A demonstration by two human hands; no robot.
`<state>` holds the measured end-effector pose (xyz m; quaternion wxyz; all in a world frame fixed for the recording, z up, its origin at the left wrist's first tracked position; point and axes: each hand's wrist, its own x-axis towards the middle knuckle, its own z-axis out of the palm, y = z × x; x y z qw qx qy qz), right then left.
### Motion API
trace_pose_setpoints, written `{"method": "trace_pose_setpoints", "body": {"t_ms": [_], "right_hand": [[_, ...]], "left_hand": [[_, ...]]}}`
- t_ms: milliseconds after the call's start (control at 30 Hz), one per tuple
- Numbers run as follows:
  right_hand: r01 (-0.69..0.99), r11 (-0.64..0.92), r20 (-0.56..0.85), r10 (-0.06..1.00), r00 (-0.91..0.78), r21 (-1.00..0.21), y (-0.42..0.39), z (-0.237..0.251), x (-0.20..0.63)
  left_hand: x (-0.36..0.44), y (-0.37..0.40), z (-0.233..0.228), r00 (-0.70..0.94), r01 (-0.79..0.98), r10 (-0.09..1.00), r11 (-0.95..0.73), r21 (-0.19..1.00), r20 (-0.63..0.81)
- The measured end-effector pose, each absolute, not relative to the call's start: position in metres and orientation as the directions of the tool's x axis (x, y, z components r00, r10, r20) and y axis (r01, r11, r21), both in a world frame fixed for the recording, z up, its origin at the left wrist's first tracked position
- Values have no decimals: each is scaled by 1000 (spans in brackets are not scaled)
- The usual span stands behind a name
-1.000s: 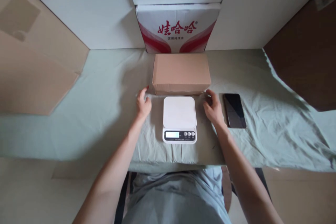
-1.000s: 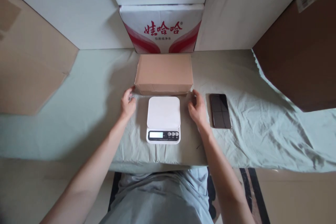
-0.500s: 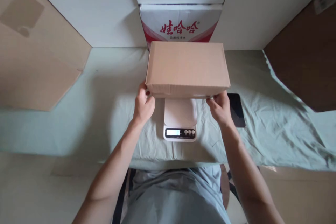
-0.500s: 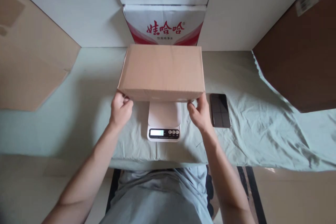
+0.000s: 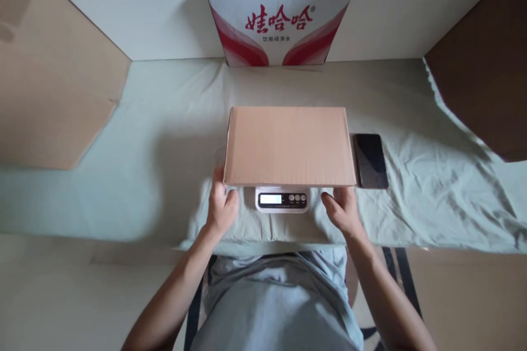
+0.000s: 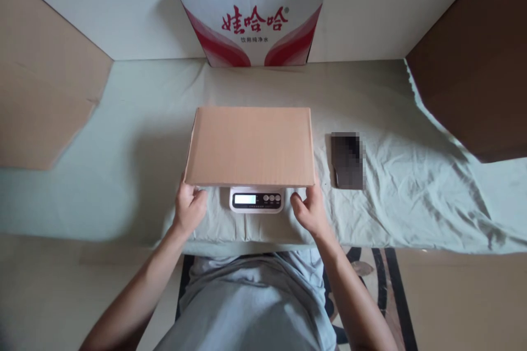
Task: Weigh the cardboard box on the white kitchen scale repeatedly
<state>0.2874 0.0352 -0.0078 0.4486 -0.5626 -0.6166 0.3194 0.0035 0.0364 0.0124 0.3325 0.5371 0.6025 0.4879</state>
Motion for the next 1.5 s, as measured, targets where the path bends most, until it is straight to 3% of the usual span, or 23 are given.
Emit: {"method": "trace_pose_setpoints", "body": {"t_ms": [267,500,633,733,900,1100,1233,1500], "right_hand": [[508,103,216,962,168,-855,54,-14,304],[670,112,242,965,103,-734,59,-39,305],[757,160,271,962,23,-633,59,-44,305],[761,168,291,956,28,-626,61,-42,303],[640,164,310,943,122,-751,62,-34,300],[301,187,302,864,403,-935,41,-6,300],[138,270,303,863,405,-953,29,17,293],[87,232,248,912,327,-969,34,45,268]], "left_hand": [[-16,62,-9,-238,454,914,-193,870,327],[-32,64,-36,-141,690,944,-123,713,300],[-35,62,-43,-115,706,945,-138,695,305],[-36,63,-44,-103,698,945,-154,700,311],[-34,66,-42,-143,639,936,-162,752,323],[-28,51,-14,-366,328,875,-196,924,315],[-11,29,15,-367,233,879,-230,945,304],[26,21,40,-352,177,916,-140,974,195]]}}
